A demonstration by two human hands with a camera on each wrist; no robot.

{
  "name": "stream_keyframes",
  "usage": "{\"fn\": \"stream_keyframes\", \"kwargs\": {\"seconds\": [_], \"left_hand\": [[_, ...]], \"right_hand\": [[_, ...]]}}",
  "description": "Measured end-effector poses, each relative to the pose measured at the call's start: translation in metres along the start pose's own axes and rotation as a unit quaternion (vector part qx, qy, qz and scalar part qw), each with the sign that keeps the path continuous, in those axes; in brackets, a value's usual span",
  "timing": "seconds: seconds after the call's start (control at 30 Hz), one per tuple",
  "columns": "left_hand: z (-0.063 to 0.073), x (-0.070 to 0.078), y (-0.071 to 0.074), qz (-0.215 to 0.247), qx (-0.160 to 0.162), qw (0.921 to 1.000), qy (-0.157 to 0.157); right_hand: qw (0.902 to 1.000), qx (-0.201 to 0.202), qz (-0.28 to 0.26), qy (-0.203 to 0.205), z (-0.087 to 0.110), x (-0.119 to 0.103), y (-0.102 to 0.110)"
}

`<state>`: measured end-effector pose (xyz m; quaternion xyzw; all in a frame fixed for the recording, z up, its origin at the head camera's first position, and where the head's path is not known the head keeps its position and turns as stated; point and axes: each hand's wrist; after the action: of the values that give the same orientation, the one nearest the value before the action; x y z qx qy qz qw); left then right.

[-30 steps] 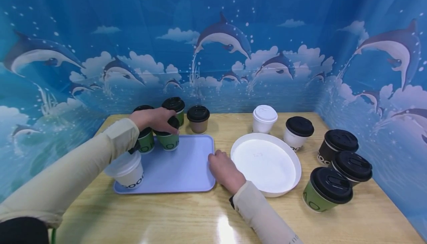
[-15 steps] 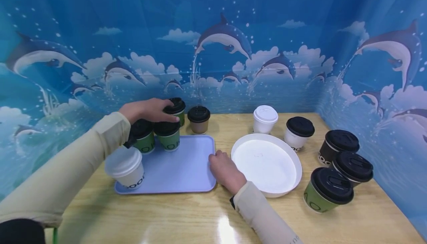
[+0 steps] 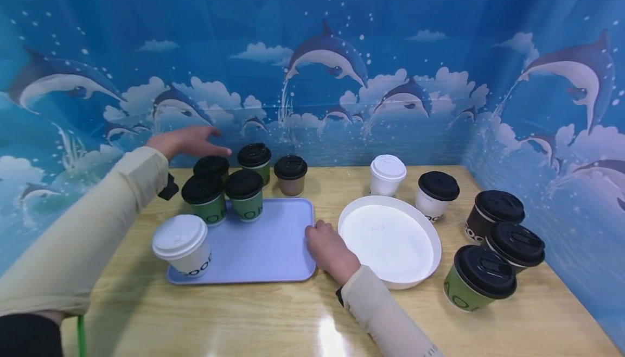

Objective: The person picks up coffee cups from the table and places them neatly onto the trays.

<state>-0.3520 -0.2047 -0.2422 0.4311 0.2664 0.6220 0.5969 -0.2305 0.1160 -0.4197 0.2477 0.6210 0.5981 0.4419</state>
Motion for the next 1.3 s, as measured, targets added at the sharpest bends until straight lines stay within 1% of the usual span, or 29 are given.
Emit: {"fn": "stream_keyframes", "kwargs": {"seconds": [0.13, 0.2, 0.33, 0.47, 0.57, 0.7, 0.9, 1.07, 1.3], "left_hand": [[-0.009, -0.016, -0.001, -0.005, 0.003, 0.9998, 0.021], [-0.011, -0.023, -0.003, -0.002, 0.002, 0.9995, 0.032], [-0.01, -0.033, -0.008, 0.005, -0.005, 0.9986, 0.052], [-0.012, -0.043, -0.012, 0.012, -0.012, 0.9982, 0.057], [-0.013, -0.049, -0.014, 0.016, -0.02, 0.9983, 0.052], [-0.016, -0.052, -0.016, 0.016, -0.03, 0.998, 0.053], [-0.022, -0.057, -0.019, 0.016, -0.031, 0.9975, 0.061], [-0.026, -0.058, -0.021, 0.021, -0.037, 0.9973, 0.06], [-0.031, -0.059, -0.023, 0.01, -0.043, 0.9971, 0.062]], "right_hand": [[1.0, 0.0, 0.0, -0.002, 0.0, -0.001, 0.0], [1.0, 0.001, 0.002, -0.001, 0.0, -0.001, 0.0], [1.0, 0.002, 0.004, 0.001, 0.0, -0.001, -0.001], [1.0, 0.004, 0.002, 0.001, 0.0, -0.002, -0.001], [1.0, 0.005, 0.004, 0.002, 0.0, -0.002, -0.001], [1.0, 0.006, 0.005, 0.001, 0.0, -0.001, -0.001], [1.0, 0.0, 0.0, -0.003, -0.001, -0.001, -0.001], [1.0, -0.003, 0.002, -0.006, -0.002, 0.0, -0.001], [1.0, 0.001, 0.006, -0.004, -0.002, 0.0, -0.002]]}}
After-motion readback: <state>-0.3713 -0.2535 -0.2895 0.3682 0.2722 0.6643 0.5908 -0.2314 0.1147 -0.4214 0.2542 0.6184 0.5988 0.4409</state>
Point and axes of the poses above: each hand's wrist, its own z-axis away from the middle knuckle, its own y-axis out of the back of the hand, x = y × z, and after that the axes turned 11 degrees about -x, right-handed
